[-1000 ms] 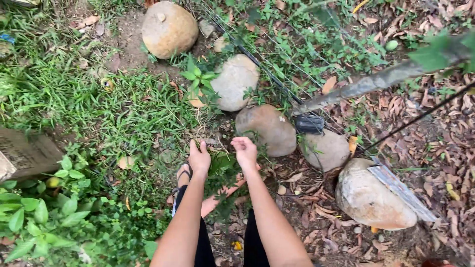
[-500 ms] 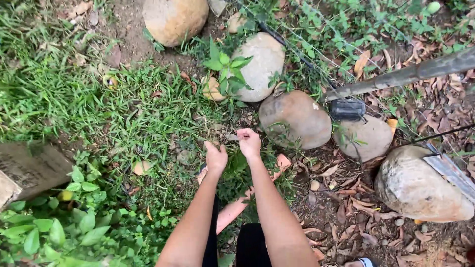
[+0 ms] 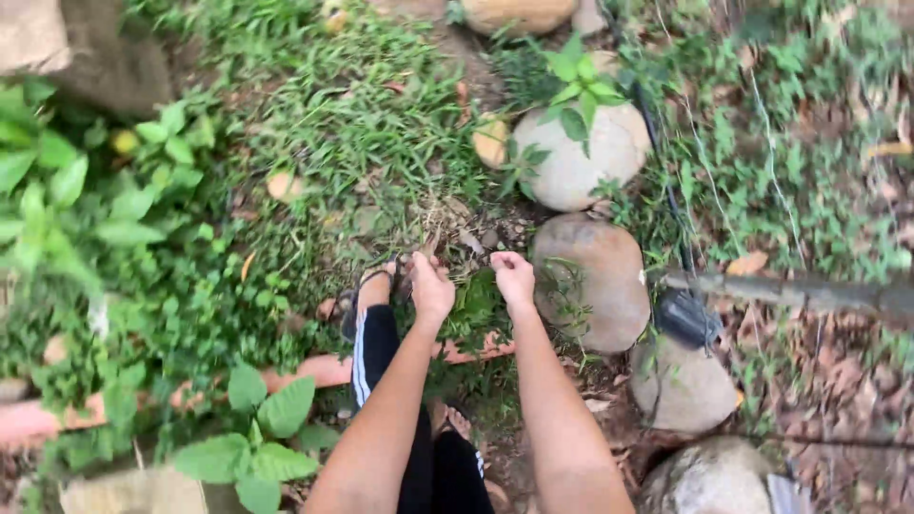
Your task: Pulling weeds and small plants from the ground in an outdoor garden area.
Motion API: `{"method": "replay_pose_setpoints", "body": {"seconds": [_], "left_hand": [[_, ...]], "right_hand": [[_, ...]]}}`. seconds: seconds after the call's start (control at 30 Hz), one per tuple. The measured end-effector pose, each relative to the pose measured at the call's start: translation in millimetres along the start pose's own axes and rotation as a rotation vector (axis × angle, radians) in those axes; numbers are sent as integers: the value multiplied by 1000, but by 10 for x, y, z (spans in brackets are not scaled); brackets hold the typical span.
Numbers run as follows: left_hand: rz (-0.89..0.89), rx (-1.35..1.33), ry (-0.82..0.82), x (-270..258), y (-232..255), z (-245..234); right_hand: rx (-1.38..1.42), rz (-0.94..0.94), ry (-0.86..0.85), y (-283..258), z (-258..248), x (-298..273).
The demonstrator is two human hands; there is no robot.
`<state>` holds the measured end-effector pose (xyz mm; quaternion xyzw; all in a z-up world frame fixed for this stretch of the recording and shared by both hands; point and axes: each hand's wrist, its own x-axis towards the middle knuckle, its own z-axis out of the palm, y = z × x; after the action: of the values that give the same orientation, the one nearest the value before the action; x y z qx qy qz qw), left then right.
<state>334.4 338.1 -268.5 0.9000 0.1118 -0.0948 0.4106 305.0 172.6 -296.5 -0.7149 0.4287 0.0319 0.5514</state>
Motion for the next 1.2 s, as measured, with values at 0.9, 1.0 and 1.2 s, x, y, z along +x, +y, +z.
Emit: {"method": "replay_pose_setpoints", "body": {"seconds": [0.9,1.0,1.2], "left_hand": [[-482,-105,-162,-1171,-641,151],[-545,-137,-210,-1191,-778,436],[-519,-49,-249,-1105,-1182,1224]], "right_hand": [[-455,-272,-172,885,-267,360],[-624,-210,-165,1061,-274,599],[-1376,-584,-481,1646,-92,941]]}}
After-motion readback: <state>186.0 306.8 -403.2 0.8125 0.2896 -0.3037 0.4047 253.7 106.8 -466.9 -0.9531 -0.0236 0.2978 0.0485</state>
